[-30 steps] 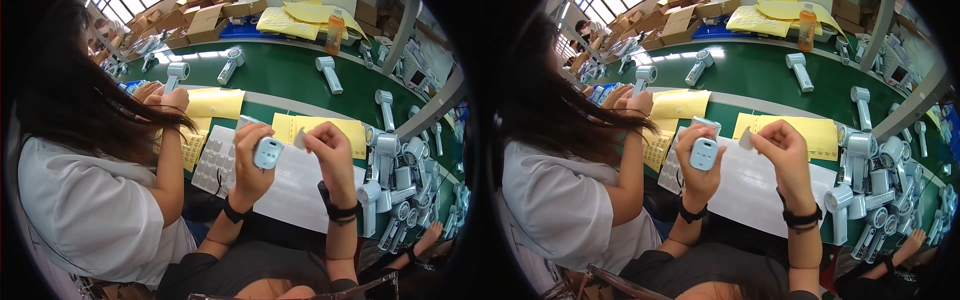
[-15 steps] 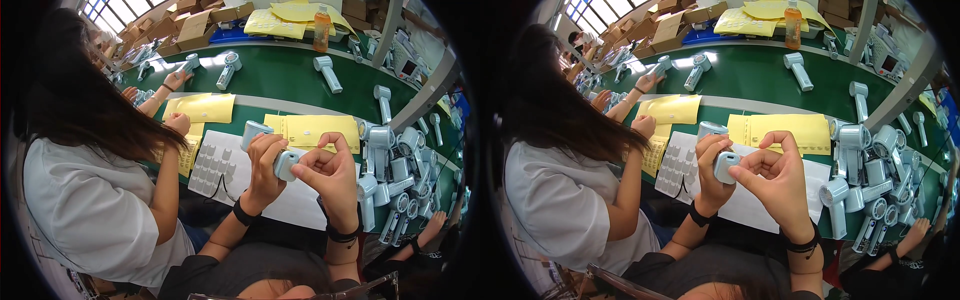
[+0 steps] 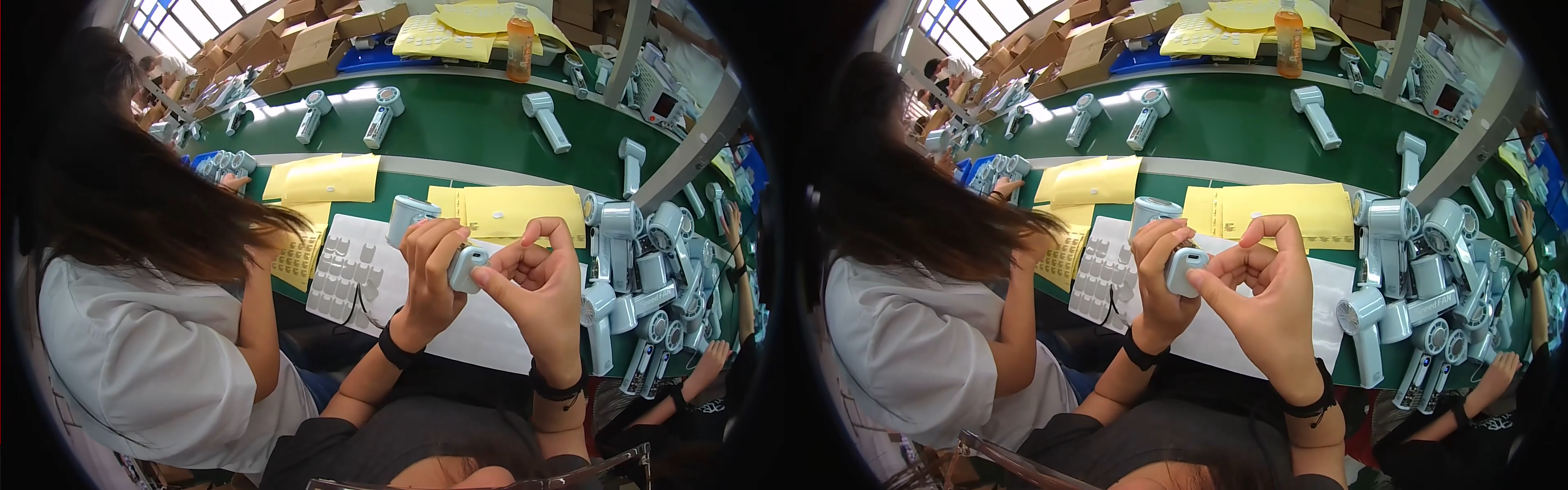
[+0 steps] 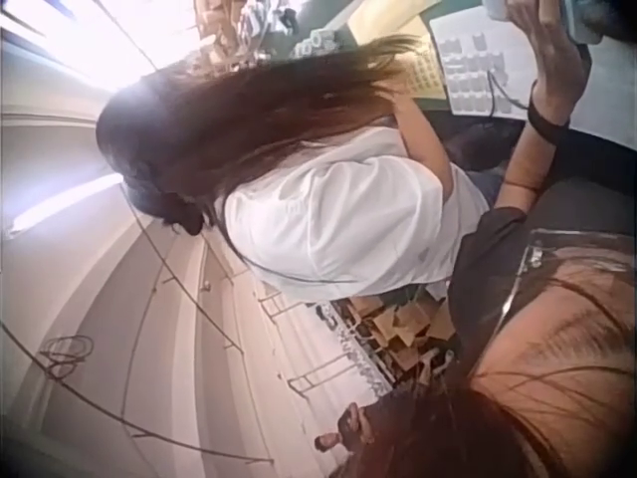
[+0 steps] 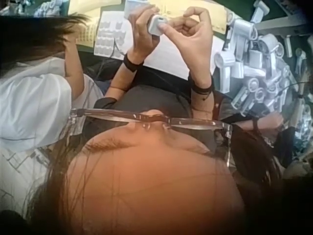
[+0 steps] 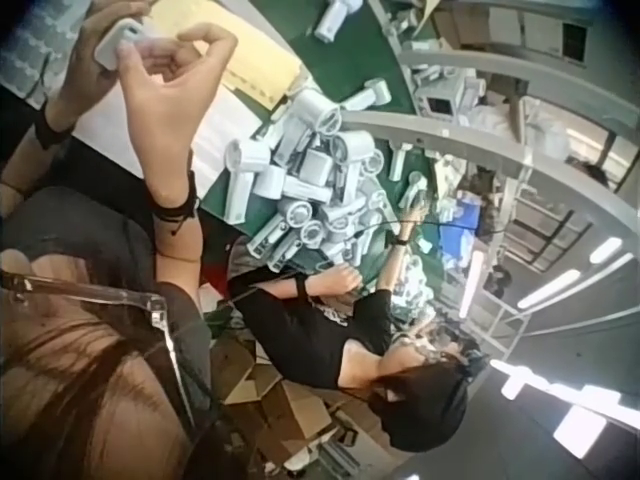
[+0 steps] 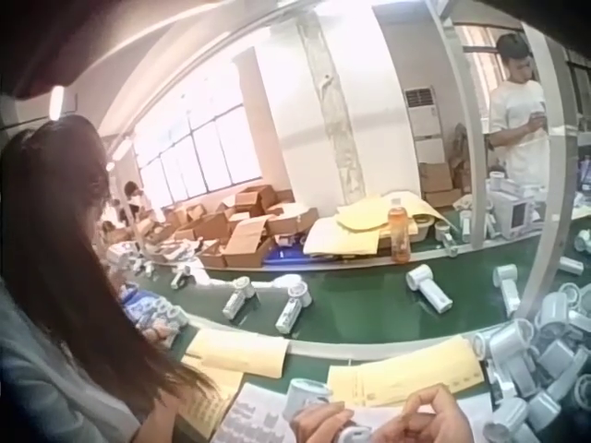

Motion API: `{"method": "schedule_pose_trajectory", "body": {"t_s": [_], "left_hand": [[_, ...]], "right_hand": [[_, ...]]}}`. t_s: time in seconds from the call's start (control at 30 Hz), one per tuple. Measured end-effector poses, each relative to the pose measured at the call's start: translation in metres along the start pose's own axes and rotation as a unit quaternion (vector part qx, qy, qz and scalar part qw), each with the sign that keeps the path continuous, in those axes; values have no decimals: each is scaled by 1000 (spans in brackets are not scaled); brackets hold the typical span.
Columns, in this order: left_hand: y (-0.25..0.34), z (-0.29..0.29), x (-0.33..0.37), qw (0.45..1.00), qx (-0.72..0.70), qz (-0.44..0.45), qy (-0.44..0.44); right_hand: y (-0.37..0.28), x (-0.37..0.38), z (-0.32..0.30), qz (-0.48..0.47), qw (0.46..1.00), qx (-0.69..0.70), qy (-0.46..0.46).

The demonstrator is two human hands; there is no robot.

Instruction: The person peels stickers from a sheet and applies them to the base of handheld fans. They repeat this process for multiple fans, placing each one back on the assembly line after applying the sticker.

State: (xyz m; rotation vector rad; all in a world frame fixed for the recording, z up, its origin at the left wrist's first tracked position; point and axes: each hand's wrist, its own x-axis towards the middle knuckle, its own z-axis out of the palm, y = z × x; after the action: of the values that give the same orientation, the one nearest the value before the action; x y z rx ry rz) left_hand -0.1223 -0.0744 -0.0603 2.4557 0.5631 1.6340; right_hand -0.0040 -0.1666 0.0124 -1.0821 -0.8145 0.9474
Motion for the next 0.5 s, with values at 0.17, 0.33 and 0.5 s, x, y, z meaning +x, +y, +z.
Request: {"method": "schedule_pose_trajectory", "body": {"t_s": [0.17, 0.33, 0.5], "left_hand": [[2, 0, 3, 1000, 3, 10, -4], [4, 2, 4, 1000, -8, 12, -10], [3, 4, 3, 999, -31, 1, -9]], "right_hand": [[-2, -1, -4, 13, 1000, 9, -7], [-4, -2, -10, 33, 998, 54, -16], [-4, -3, -9, 23, 998, 49, -11]]}}
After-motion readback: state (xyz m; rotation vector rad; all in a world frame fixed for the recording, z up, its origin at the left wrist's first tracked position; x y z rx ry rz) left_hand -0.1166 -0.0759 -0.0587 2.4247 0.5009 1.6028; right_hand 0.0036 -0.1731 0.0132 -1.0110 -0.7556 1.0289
